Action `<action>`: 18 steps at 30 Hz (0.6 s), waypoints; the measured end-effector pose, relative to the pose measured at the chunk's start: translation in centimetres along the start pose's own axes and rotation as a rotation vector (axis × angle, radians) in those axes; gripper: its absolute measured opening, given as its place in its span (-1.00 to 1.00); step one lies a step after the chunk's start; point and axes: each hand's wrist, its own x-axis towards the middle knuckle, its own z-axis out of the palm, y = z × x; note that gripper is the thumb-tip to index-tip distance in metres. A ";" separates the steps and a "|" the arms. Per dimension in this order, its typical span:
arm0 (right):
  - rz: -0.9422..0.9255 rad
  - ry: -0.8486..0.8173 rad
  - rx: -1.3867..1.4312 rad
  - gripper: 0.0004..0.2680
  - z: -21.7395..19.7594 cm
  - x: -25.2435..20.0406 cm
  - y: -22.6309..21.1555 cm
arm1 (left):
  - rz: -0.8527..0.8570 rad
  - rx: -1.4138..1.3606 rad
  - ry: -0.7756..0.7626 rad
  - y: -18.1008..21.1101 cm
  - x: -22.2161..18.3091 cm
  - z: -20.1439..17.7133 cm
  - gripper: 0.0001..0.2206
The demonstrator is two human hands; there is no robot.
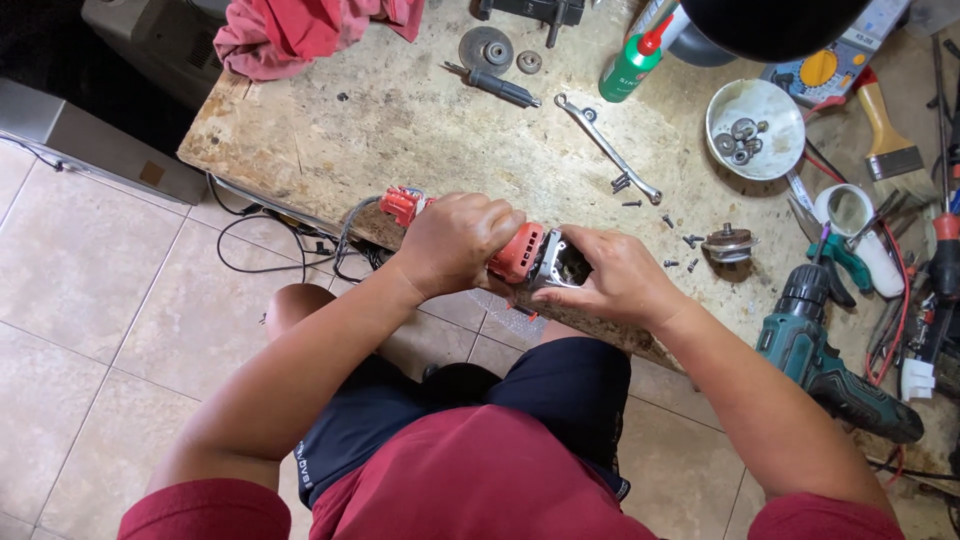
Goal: Disassembling an electric angle grinder to inspect and repair internal components using a power drill and hand tools.
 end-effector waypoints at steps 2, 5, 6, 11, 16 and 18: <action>-0.011 0.033 0.016 -0.36 0.7 -0.2 0.5 | 0.001 -0.008 -0.021 0.0 0.0 0.0 -0.15; -0.057 0.087 -0.006 -0.37 0.9 -0.3 0.7 | 0.002 -0.007 -0.040 0.0 0.4 -0.2 -0.16; -0.090 0.104 -0.039 -0.38 0.9 -0.3 0.6 | 0.001 0.001 -0.042 0.0 0.5 -0.3 -0.17; -0.140 0.156 -0.138 -0.37 1.5 -0.6 0.7 | 0.011 0.018 -0.069 -0.1 0.5 -0.3 -0.17; -0.104 0.130 -0.065 -0.38 1.3 -0.7 0.1 | 0.011 0.026 -0.096 -0.3 0.1 0.8 -0.18; -0.066 0.092 -0.015 -0.39 1.1 -0.6 0.1 | 0.010 0.021 -0.101 -0.6 -0.2 1.6 -0.20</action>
